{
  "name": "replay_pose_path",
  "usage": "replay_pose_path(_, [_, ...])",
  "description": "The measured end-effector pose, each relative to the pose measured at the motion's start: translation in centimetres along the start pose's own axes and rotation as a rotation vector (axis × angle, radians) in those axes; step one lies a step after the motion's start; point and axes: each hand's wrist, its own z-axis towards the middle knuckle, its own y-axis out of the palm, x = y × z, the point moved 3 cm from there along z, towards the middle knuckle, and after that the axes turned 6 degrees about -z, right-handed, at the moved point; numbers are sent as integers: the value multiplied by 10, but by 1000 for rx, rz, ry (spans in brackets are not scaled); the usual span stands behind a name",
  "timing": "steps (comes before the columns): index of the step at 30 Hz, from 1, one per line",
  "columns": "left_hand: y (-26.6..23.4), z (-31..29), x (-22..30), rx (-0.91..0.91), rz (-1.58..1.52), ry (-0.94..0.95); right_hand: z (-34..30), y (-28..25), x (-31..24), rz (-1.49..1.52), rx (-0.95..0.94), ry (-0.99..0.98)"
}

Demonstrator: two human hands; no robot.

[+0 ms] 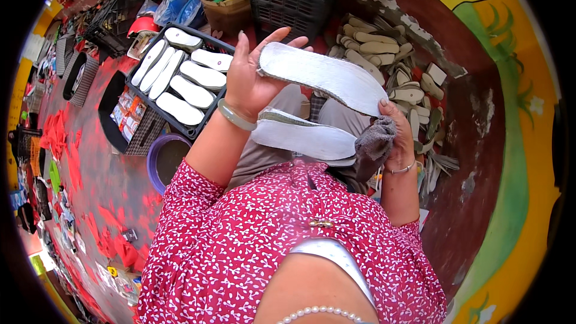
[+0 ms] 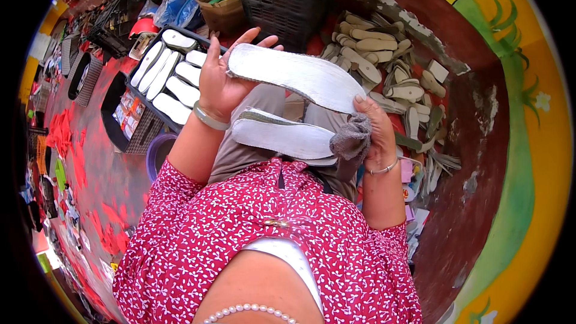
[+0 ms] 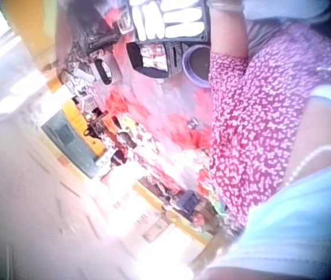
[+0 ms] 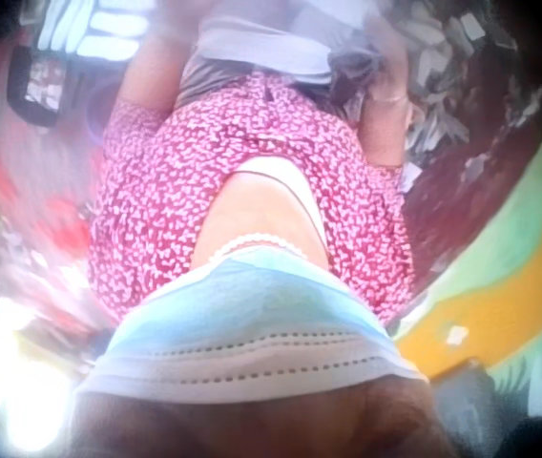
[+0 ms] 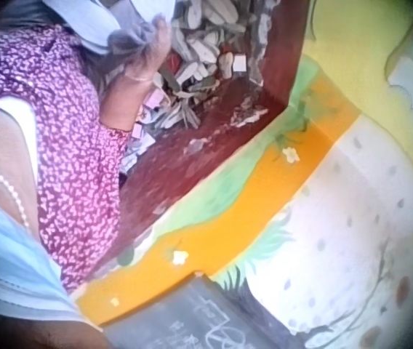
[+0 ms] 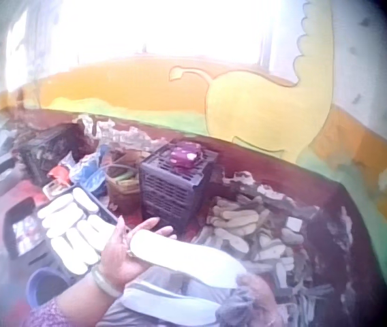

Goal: The person wipes shoe insoles with a cloth and places them in a crate.

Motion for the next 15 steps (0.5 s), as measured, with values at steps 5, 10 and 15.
replay_pose_path(5, [-9,2,-2,55,-13,-27,-3,13,-10,-88,-26,-94])
replay_pose_path(10, [-10,2,-6,71,-21,-12,-2,17,-11,-154,-31,-182])
replay_pose_path(15, [-8,2,-7,81,-17,11,-4,27,-11,-211,21,-235])
